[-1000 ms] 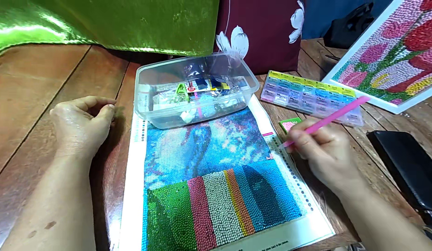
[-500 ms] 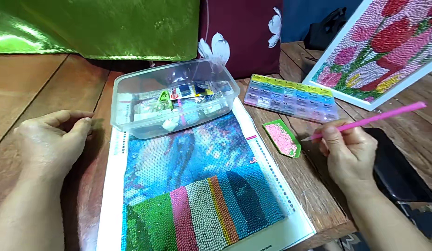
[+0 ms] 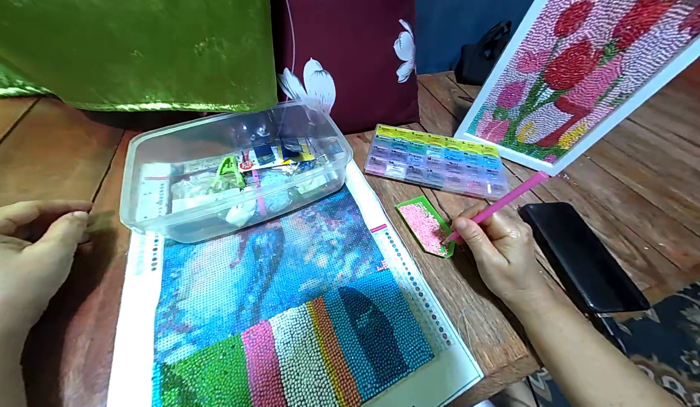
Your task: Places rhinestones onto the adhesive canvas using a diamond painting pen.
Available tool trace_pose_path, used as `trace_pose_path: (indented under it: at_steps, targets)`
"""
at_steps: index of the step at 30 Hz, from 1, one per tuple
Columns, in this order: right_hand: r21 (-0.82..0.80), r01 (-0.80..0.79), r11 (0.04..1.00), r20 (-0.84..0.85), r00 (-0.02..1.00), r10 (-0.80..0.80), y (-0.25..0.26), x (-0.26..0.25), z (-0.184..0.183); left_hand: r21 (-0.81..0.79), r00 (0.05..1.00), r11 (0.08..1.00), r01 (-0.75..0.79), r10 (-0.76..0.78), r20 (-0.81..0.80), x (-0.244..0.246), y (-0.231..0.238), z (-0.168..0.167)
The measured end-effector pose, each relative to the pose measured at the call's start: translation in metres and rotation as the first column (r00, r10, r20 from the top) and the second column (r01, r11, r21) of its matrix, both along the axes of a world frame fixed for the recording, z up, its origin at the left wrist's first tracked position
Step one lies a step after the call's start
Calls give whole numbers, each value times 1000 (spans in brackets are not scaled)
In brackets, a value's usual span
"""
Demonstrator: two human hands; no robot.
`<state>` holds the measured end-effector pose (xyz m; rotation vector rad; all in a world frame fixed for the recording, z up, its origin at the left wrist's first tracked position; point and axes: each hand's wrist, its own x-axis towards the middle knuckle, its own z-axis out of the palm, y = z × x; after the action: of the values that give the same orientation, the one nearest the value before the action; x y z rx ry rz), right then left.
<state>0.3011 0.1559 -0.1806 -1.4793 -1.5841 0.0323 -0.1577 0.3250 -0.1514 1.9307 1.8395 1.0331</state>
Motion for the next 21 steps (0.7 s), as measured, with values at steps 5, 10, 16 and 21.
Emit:
trace_pose_path:
  at_steps: [5,10,16,21]
  targets:
    - [5,26,1000,20,999,-26,0,2,-1,53,999,998,35,-36,15,-12,10,-12]
    - [9,32,999,40,999,-32,1,3,-2,40,1000,999,20,-20,4,-3,3,-5]
    - [5,28,1000,31,999,-28,1,2,-2,59,999,997,41,-41,8,-6,6,-7]
    - [11,39,999,36,999,-39,1,2,-2,51,1000,998,29,-29,0,-5,5,-6]
